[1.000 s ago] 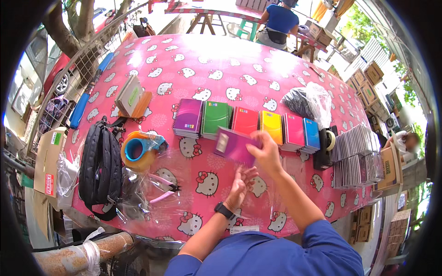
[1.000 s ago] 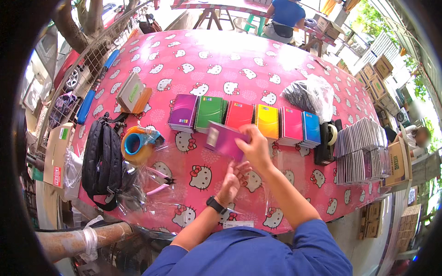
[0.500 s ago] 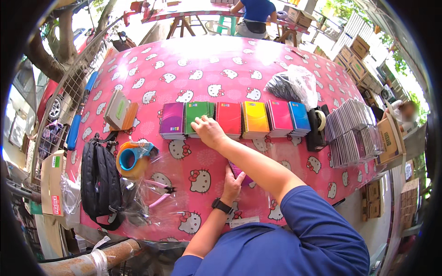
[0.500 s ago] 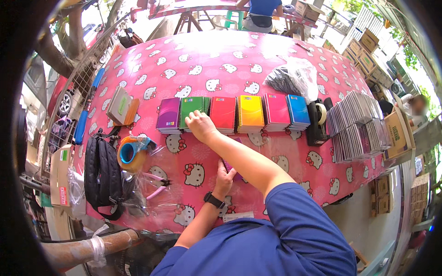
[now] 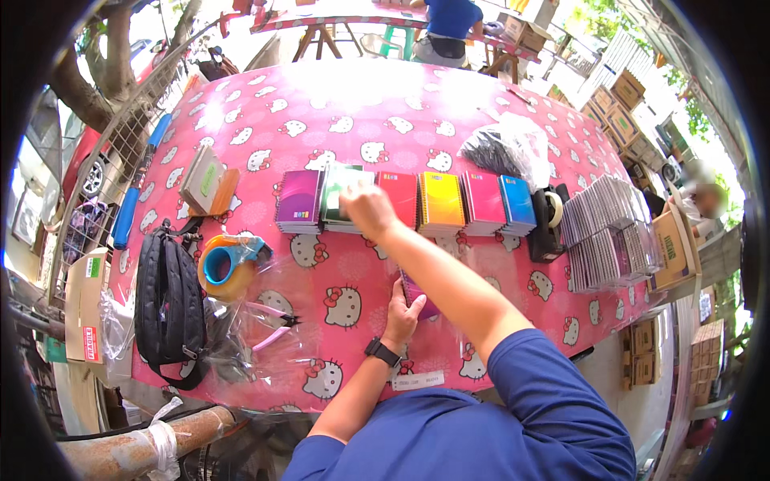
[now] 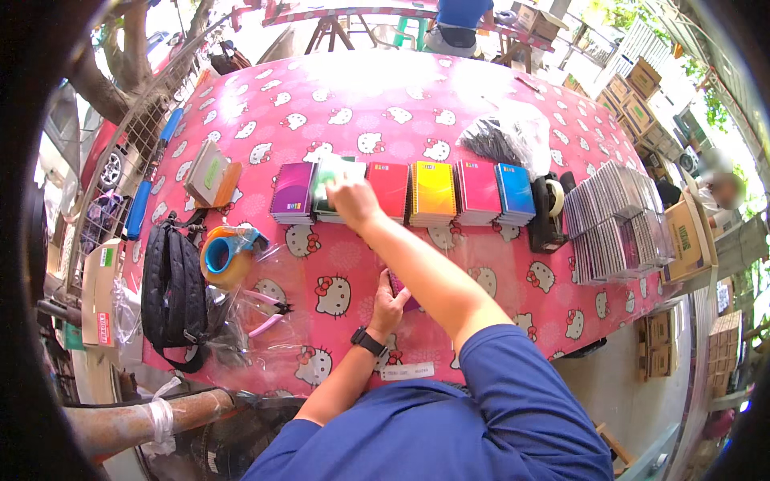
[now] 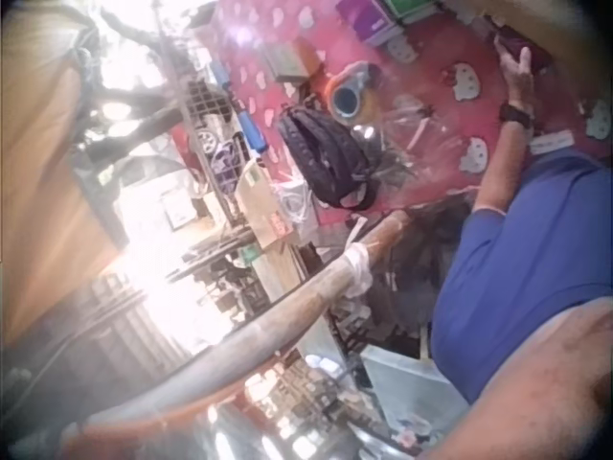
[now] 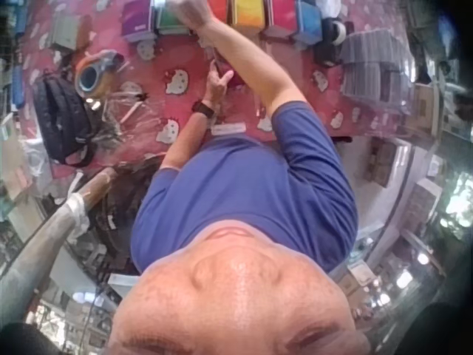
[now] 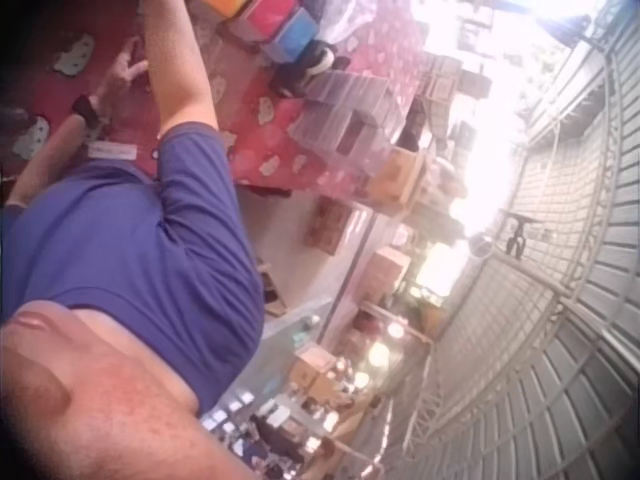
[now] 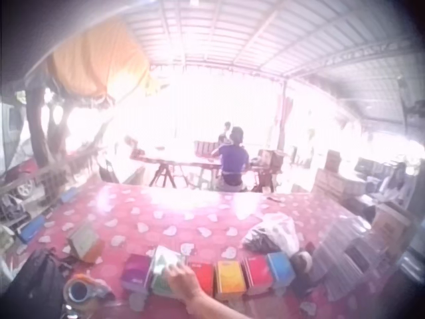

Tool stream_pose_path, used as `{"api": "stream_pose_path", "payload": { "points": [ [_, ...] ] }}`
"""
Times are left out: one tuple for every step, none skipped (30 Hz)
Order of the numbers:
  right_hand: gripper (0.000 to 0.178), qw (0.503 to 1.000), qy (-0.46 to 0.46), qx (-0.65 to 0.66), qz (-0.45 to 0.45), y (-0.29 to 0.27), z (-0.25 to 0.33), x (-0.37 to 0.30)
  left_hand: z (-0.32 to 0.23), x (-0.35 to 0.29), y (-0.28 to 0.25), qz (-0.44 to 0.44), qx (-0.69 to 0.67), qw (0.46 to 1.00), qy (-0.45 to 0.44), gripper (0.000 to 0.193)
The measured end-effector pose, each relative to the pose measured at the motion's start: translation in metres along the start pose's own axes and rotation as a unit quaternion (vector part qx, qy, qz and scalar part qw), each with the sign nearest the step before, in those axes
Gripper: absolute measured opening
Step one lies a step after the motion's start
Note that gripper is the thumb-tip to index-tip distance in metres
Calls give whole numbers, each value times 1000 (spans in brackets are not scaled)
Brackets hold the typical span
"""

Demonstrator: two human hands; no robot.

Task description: The person organizes colorful notebooks into stacks by color, places a transparent plastic sleeve over a stack, and secures the packaging using a tape dispenser.

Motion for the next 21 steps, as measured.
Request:
{"api": "stream_pose_path", "payload": {
  "points": [
    [6, 994, -41, 52, 91, 26, 6, -14, -7, 1, -2, -12, 40, 999, 23, 40],
    [7, 995, -32, 62, 75, 19, 8, -12, -5, 0, -5, -17, 19, 999, 21, 37],
    [10, 996, -21, 70, 59, 9, 5, -10, -3, 3, -7, -22, 16, 999, 24, 37],
    [11, 992, -18, 127, -3, -22, -3, -9, 3, 3, -6, -11, -38, 999, 2, 34],
    [12, 980, -15, 187, -62, -60, -8, -8, 10, 1, -7, -4, -92, 996, -21, 30],
    [8, 976, 70, 191, -72, -92, -14, -9, 17, 1, -14, -16, -97, 995, -24, 30],
    [12, 921, 239, 306, 7, -117, -30, -18, 25, 3, -18, -11, -123, 992, -31, 30],
    [14, 882, 254, 385, 99, -121, -40, -32, 32, 3, -28, -13, -141, 989, -40, 30],
    [19, 830, 277, 448, 185, -124, -54, -56, 32, 2, -27, -10, -146, 988, -49, 30],
    [21, 849, 234, 398, 255, -127, -62, -82, 29, 0, -12, 27, -247, 964, -89, 32],
    [23, 860, 181, 349, 325, -122, -57, -101, 28, -1, -3, 56, -341, 930, -125, 35],
    [27, 811, 259, 347, 393, -99, -62, -131, 26, 0, -1, 68, -355, 924, -124, 33],
    [25, 814, 276, 336, 386, -87, -56, -143, 24, -1, 3, 73, -355, 923, -126, 33],
    [25, 850, 229, 307, 363, -76, -59, -147, 14, 0, 3, 75, -203, 973, -77, 33],
    [26, 881, 179, 277, 339, -68, -57, -145, 5, 0, 3, 73, -45, 996, -24, 34],
    [28, 932, 141, 229, 244, -73, -52, -119, 10, 1, -2, 66, -27, 997, -38, 39],
    [29, 968, 108, 175, 143, -82, -46, -96, 9, 0, -2, 69, -23, 997, -41, 39],
    [32, 979, 78, 150, 114, -74, -37, -79, 8, 0, -1, 69, -8, 996, -58, 43],
    [36, 988, 46, 124, 84, -64, -25, -63, 8, 0, -2, 66, 7, 995, -74, 47],
    [33, 991, 38, 79, 102, -46, -14, -52, 8, 0, -3, 69, 10, 995, -73, 47],
    [31, 992, 30, 35, 121, -28, -5, -44, 11, 0, -8, 52, 29, 996, -72, 50]
  ]
}}
Point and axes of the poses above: each hand's wrist, its own x-axis towards the middle knuckle, its own y-axis out of the palm, z = x × y, the point moved 9 cm from there along x, towards the middle knuckle, and after that the axes turned 15 degrees about x, right-handed, at the moved point
